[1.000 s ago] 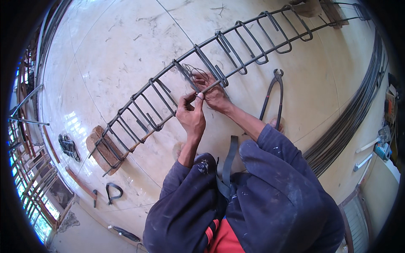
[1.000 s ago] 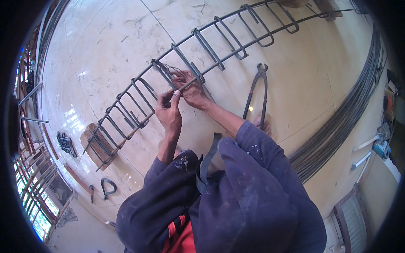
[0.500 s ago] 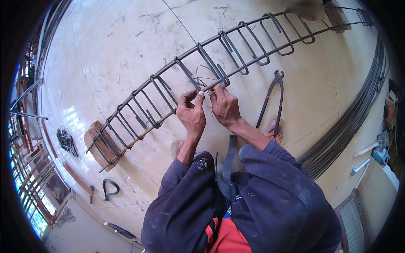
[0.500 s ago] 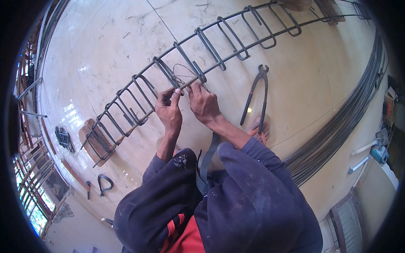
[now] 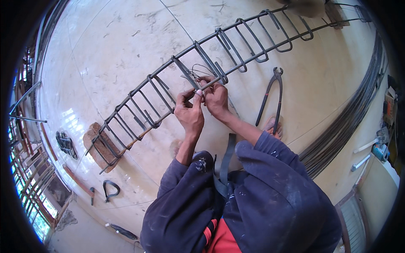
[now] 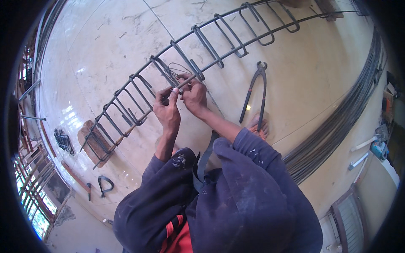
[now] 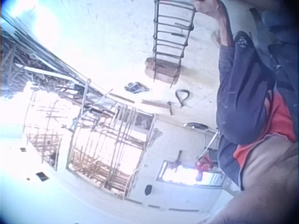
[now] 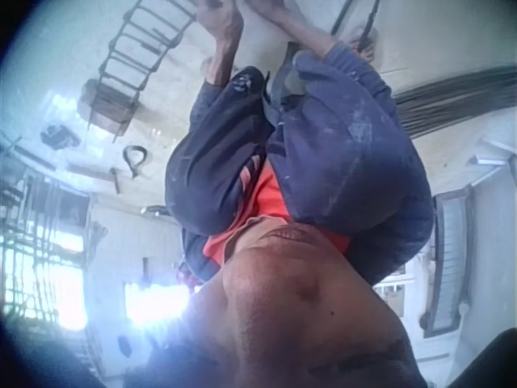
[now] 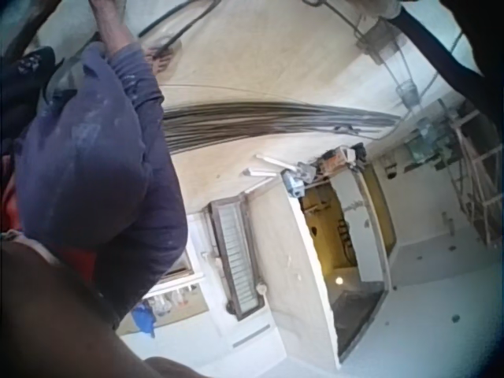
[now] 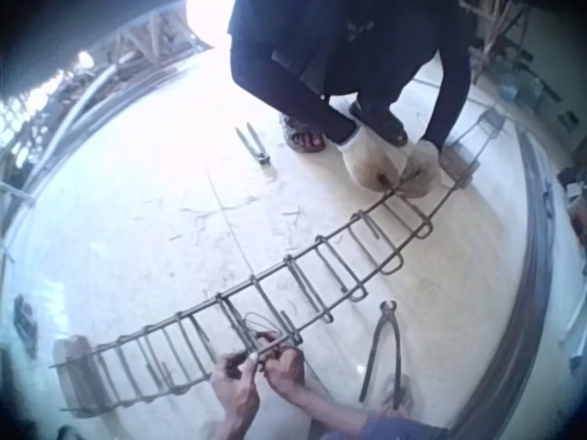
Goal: The person sits on the floor and assembles a ladder-like metal frame by wrapping thin wire around the intersections of vertical and horizontal bars. They use pliers to twist and tighten the wire at each joint, moving progressively along the frame.
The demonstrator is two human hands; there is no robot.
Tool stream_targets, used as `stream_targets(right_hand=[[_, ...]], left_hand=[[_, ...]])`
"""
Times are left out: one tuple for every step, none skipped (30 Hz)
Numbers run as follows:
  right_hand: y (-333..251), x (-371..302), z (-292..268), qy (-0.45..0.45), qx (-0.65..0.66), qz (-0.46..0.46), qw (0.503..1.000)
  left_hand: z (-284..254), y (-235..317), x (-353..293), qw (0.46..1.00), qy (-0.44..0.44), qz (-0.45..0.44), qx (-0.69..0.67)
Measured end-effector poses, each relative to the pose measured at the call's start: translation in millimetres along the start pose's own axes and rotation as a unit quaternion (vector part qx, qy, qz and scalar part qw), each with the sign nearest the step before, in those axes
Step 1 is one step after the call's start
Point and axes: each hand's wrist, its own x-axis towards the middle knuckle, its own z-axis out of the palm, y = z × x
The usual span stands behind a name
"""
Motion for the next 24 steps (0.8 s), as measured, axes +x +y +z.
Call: stream_targets(right_hand=[[3, 5, -2, -0.027, 0.015, 0.025, 0.999], [7, 8, -2, -0.044, 0.055, 0.019, 0.997], [13, 10, 0, -0.061, 0.095, 0.013, 0.993], [12, 11, -1, -0.079, 0.133, 0.008, 0.988], [12, 13, -4, -0.098, 0.093, 0.031, 0.99], [11, 14, -4, -0.105, 0.102, 0.014, 0.989], [9, 14, -4, -0.111, 0.111, -0.002, 0.988], [7, 15, -4, -0.116, 0.119, -0.018, 0.986], [4, 15, -6, -0.138, 0.128, 0.03, 0.982], [6, 16, -6, -0.14, 0.125, 0.039, 0.982], [11, 19, -5, -0.142, 0.122, 0.047, 0.981], [15, 21, -5, -0.144, 0.119, 0.056, 0.981], [16, 25, -6, -0.158, 0.089, 0.048, 0.982], [17, 28, -8, -0.171, 0.058, 0.041, 0.983], [18, 30, -9, -0.185, 0.027, 0.034, 0.982], [20, 31, -9, -0.177, 0.01, 0.013, 0.984], [22, 32, -9, -0.17, -0.007, -0.007, 0.985], [25, 33, -9, -0.162, -0.024, -0.027, 0.986], [19, 31, -8, -0.15, -0.046, -0.02, 0.987], [13, 27, -8, -0.138, -0.069, -0.013, 0.988], [6, 23, -8, -0.125, -0.092, -0.006, 0.988], [-1, 19, -8, -0.116, -0.093, 0.011, 0.989], [-9, 16, -7, -0.107, -0.095, 0.028, 0.989], [-12, 14, -7, -0.098, -0.097, 0.045, 0.989]], left_hand=[[-1, -2, 1, 1.0, -0.003, 0.007, 0.01], [0, -4, 1, 1.0, -0.002, 0.013, 0.001], [1, -5, 1, 1.0, 0.0, 0.018, -0.009], [3, -5, 1, 1.0, 0.003, 0.022, -0.02], [2, -2, 0, 1.0, 0.004, 0.019, -0.008], [1, 0, 1, 1.0, 0.005, 0.018, 0.002], [0, 1, 1, 1.0, 0.004, 0.017, 0.011], [0, 1, 1, 1.0, 0.003, 0.016, 0.02], [-1, -1, 0, 1.0, 0.006, 0.012, 0.021], [-1, -2, 1, 1.0, 0.006, 0.011, 0.021], [0, -3, 1, 1.0, 0.007, 0.009, 0.022], [1, -3, 0, 1.0, 0.006, 0.01, 0.014], [1, -4, 1, 1.0, 0.006, 0.01, 0.007], [1, -4, 1, 1.0, 0.005, 0.011, 0.0], [1, -4, 1, 1.0, 0.005, 0.017, 0.001], [2, -4, 1, 1.0, 0.006, 0.023, 0.002], [3, -4, 1, 1.0, 0.007, 0.029, 0.002], [2, -4, 1, 1.0, 0.005, 0.027, 0.011], [1, -5, 1, 0.999, 0.006, 0.025, 0.019], [0, -5, 1, 0.999, 0.007, 0.022, 0.028], [0, -5, 1, 1.0, 0.009, 0.022, 0.019], [1, -5, 1, 1.0, 0.01, 0.021, 0.01], [1, -5, 1, 1.0, 0.011, 0.02, 0.001], [0, -6, 1, 1.0, 0.01, 0.02, 0.007]])
